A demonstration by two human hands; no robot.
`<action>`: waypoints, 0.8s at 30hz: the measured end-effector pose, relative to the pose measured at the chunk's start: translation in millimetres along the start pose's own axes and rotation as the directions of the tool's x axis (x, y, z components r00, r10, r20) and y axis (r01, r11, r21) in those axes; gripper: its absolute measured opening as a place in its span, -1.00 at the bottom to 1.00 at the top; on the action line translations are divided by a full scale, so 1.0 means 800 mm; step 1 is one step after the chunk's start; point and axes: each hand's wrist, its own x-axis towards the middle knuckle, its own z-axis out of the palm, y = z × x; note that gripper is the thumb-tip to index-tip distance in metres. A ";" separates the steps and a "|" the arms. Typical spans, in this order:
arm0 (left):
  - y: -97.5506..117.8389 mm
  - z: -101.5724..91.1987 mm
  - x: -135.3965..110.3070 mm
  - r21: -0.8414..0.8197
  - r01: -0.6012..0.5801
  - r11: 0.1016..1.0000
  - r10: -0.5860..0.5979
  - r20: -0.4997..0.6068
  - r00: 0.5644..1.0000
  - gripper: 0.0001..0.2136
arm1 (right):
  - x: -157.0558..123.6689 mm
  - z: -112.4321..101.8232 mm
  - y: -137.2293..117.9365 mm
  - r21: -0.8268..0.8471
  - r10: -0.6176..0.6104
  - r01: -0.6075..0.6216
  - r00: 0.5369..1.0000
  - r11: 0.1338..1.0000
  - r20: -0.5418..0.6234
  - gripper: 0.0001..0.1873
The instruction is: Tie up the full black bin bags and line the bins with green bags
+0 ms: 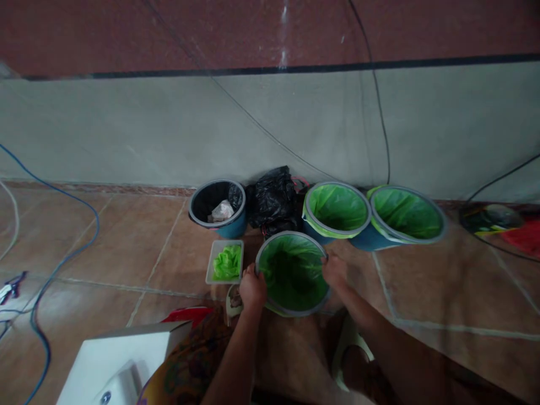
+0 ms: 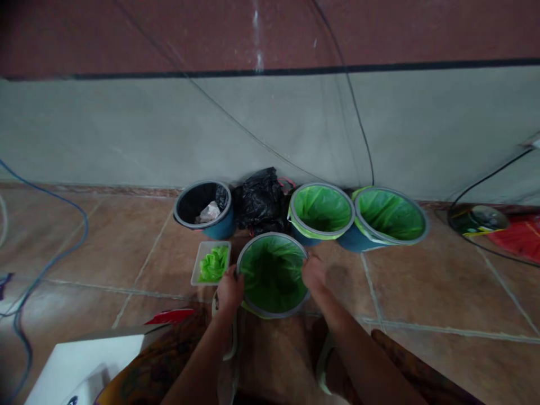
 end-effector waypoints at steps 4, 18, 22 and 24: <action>-0.002 0.009 0.003 0.038 -0.078 0.996 0.080 -0.033 0.996 -0.61 | -0.040 0.018 0.012 0.085 0.169 -0.162 0.983 0.983 -0.076 -0.57; 0.011 0.019 0.007 0.105 -0.086 0.991 0.095 -0.084 0.992 -0.66 | 0.050 -0.017 -0.086 -0.046 -0.474 0.474 0.860 0.879 -0.192 -0.55; 0.010 0.027 0.010 0.078 -0.094 0.993 0.102 -0.109 0.989 -0.67 | 0.076 -0.007 -0.078 -0.019 -0.483 0.483 0.871 0.875 -0.092 -0.44; 0.007 0.032 0.010 0.042 -0.093 0.995 0.097 -0.123 0.988 -0.65 | 0.075 -0.009 -0.072 -0.018 -0.488 0.490 0.866 0.872 -0.110 -0.43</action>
